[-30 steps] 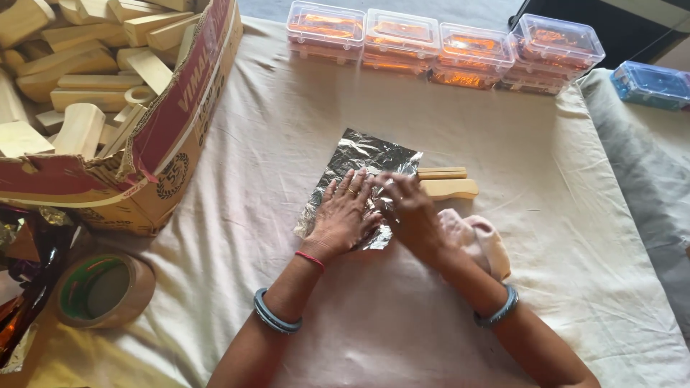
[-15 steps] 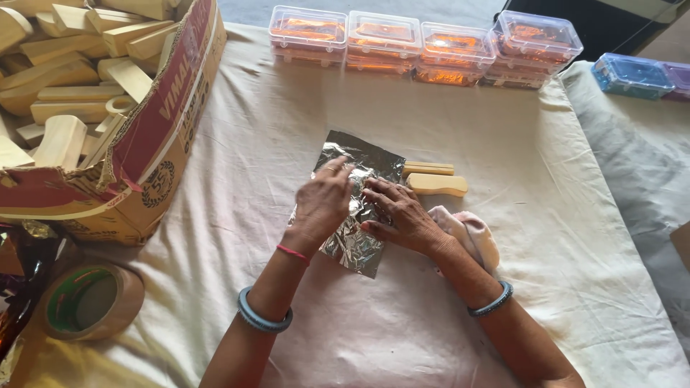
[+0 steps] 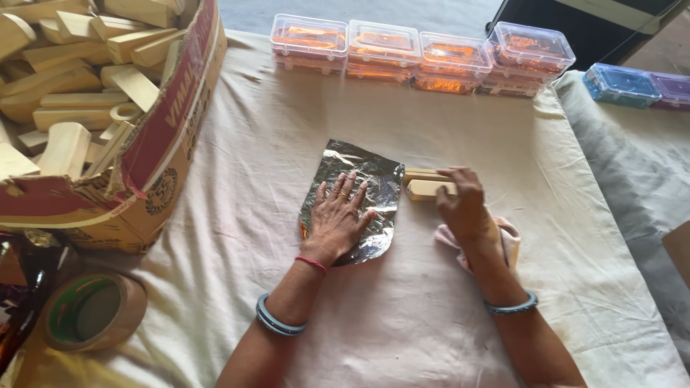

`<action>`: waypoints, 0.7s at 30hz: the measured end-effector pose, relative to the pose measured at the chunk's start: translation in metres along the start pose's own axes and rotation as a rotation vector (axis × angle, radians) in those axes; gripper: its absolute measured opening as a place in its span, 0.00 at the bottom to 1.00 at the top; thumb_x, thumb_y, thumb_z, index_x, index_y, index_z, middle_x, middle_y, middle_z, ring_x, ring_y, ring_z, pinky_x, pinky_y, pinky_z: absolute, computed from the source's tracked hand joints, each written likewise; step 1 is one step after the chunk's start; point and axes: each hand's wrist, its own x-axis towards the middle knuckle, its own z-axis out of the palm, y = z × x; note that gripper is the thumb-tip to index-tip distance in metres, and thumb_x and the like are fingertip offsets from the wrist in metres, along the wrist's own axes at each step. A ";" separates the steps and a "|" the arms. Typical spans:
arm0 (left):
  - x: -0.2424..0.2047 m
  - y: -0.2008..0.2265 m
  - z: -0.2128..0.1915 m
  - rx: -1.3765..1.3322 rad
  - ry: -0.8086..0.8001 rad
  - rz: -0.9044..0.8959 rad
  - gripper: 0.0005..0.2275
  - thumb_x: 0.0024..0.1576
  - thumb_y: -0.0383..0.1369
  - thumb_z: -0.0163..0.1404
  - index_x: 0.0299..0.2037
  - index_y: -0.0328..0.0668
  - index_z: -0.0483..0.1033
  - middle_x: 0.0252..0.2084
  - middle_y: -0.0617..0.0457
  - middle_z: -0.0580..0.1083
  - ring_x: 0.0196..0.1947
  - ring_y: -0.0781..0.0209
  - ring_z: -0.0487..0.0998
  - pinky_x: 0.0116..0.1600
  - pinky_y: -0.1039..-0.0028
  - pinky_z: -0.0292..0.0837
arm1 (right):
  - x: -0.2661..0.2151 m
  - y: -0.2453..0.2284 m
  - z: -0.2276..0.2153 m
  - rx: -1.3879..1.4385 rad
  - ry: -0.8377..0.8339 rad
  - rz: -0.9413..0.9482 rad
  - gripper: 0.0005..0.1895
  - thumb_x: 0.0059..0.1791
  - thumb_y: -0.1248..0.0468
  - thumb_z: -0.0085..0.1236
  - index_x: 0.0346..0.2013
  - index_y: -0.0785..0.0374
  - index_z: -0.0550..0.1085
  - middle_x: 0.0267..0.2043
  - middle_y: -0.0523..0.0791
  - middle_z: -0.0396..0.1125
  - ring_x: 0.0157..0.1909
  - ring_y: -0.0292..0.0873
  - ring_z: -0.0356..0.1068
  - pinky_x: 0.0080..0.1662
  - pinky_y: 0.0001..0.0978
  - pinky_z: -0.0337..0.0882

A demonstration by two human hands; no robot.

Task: The person wipes a small wooden block with a cloth, then wraps it in a sheet of orange foil. They repeat this process for a second block. Finally, the person wipes the inside of a clear plastic container with the cloth.

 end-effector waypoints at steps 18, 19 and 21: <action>-0.006 0.017 -0.005 -0.027 0.032 -0.058 0.37 0.60 0.63 0.33 0.75 0.50 0.49 0.79 0.49 0.44 0.78 0.54 0.37 0.75 0.50 0.25 | 0.014 0.032 -0.032 0.021 -0.335 0.043 0.21 0.43 0.54 0.69 0.47 0.59 0.80 0.53 0.49 0.72 0.55 0.52 0.72 0.56 0.45 0.71; -0.005 0.017 -0.004 -0.029 0.032 -0.057 0.37 0.60 0.63 0.33 0.75 0.50 0.49 0.79 0.49 0.44 0.78 0.54 0.37 0.75 0.50 0.25 | 0.014 0.032 -0.035 0.018 -0.336 0.043 0.21 0.43 0.54 0.69 0.47 0.59 0.80 0.53 0.49 0.72 0.55 0.52 0.72 0.56 0.45 0.71; -0.004 0.018 -0.002 -0.027 0.039 -0.046 0.38 0.59 0.64 0.32 0.75 0.51 0.48 0.79 0.50 0.44 0.78 0.54 0.37 0.75 0.49 0.25 | 0.015 0.030 -0.041 -0.024 -0.410 0.210 0.22 0.44 0.53 0.68 0.48 0.58 0.79 0.50 0.49 0.72 0.50 0.51 0.73 0.54 0.45 0.72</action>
